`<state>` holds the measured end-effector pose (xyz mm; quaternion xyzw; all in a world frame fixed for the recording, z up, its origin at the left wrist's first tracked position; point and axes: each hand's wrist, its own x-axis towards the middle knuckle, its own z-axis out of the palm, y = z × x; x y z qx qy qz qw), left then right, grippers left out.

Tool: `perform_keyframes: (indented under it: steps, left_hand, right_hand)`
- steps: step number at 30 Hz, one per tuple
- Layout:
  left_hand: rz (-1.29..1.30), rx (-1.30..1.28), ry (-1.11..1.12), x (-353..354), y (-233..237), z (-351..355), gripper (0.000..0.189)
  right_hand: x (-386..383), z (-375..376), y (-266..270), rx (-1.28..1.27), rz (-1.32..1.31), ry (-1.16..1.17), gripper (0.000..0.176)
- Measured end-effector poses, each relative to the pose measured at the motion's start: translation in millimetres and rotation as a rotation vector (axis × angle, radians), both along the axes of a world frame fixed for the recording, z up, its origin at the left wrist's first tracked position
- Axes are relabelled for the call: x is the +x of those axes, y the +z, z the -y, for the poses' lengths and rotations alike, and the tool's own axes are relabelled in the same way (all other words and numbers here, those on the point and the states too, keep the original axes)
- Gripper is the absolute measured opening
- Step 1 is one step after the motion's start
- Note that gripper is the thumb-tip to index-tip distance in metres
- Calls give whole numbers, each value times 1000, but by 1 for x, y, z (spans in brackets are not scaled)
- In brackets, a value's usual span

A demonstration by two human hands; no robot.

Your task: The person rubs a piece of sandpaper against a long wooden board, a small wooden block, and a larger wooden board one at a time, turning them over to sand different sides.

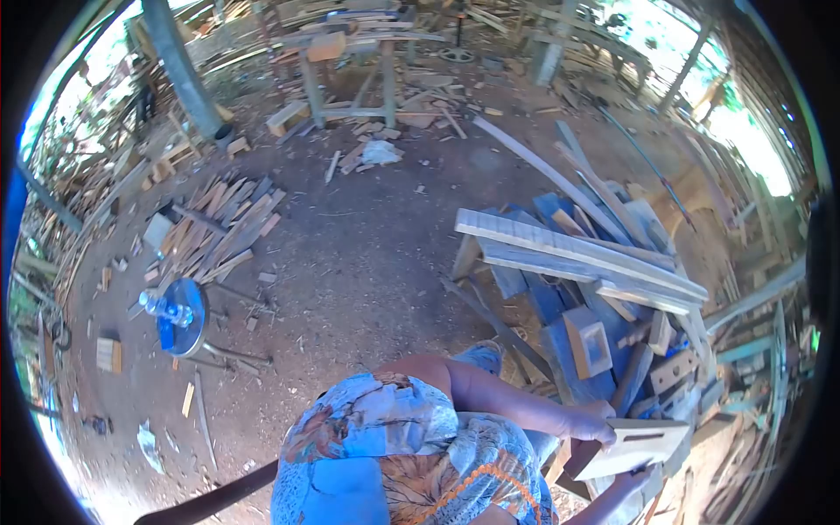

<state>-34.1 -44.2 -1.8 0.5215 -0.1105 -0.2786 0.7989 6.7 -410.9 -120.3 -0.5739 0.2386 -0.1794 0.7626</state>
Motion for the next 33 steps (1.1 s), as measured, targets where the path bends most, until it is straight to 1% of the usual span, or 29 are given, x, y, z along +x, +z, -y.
perform_keyframes:
  steps: [1, 3, 5, 6, 9, 11, 13, 14, 16, 20, 22, 23, 25, 26, 27, 29, 30, 33]
  left_hand:
    - [3, 7, 13, -2, -3, -1, 50]
    - [-21, 23, 51, -9, -4, -3, 50]
    - [-78, -46, 80, -16, -6, 1, 54]
    - [-73, -70, 90, -18, -12, 6, 62]
    - [-18, -24, 163, -30, -14, 12, 65]
    - [-59, -37, 166, -32, -19, 18, 67]
    - [-76, 61, 158, -31, -26, 24, 67]
    - [-74, 62, 163, -30, -25, 23, 67]
    - [-102, 13, 100, -30, -22, 17, 66]
    - [-94, -42, 120, -24, -21, 6, 62]
    - [48, -94, 63, -15, -16, -3, 70]
    - [51, -95, 61, -11, -13, -7, 70]
    - [-13, -106, 161, -4, -8, -17, 73]
    - [-43, -141, 182, -4, -1, -26, 66]
    - [-47, -143, 183, -2, -1, -34, 66]
    - [-56, -328, 70, 1, -2, -50, 48]
    - [-57, -296, 61, -2, 4, -62, 38]
    - [-72, -362, 59, 1, -16, -72, 35]
  right_hand:
    - [4, -1, -2, 133, -14, -18, 55]
    - [23, -15, -8, 142, -35, 41, 55]
    - [29, -22, -11, 156, -52, 68, 55]
    - [32, -26, -12, 165, -58, 81, 55]
    - [45, -46, -19, 200, -73, 132, 56]
    - [49, -54, -20, 219, -79, 152, 56]
    - [49, -58, -19, 234, -78, 157, 56]
    - [49, -60, -18, 244, -76, 158, 56]
    - [49, -64, -18, 265, -72, 159, 56]
    - [37, -69, -26, 313, -78, 140, 57]
    - [30, -69, -25, 332, -73, 125, 57]
    - [28, -70, -23, 340, -69, 119, 57]
    - [26, -72, -20, 350, -65, 115, 58]
    - [24, -74, -19, 354, -66, 113, 58]
    - [20, -75, -18, 360, -69, 109, 58]
    - [12, -78, -20, 376, -75, 98, 58]
    - [8, -80, -21, 386, -77, 92, 58]
    - [0, -91, -24, 417, -81, 84, 59]
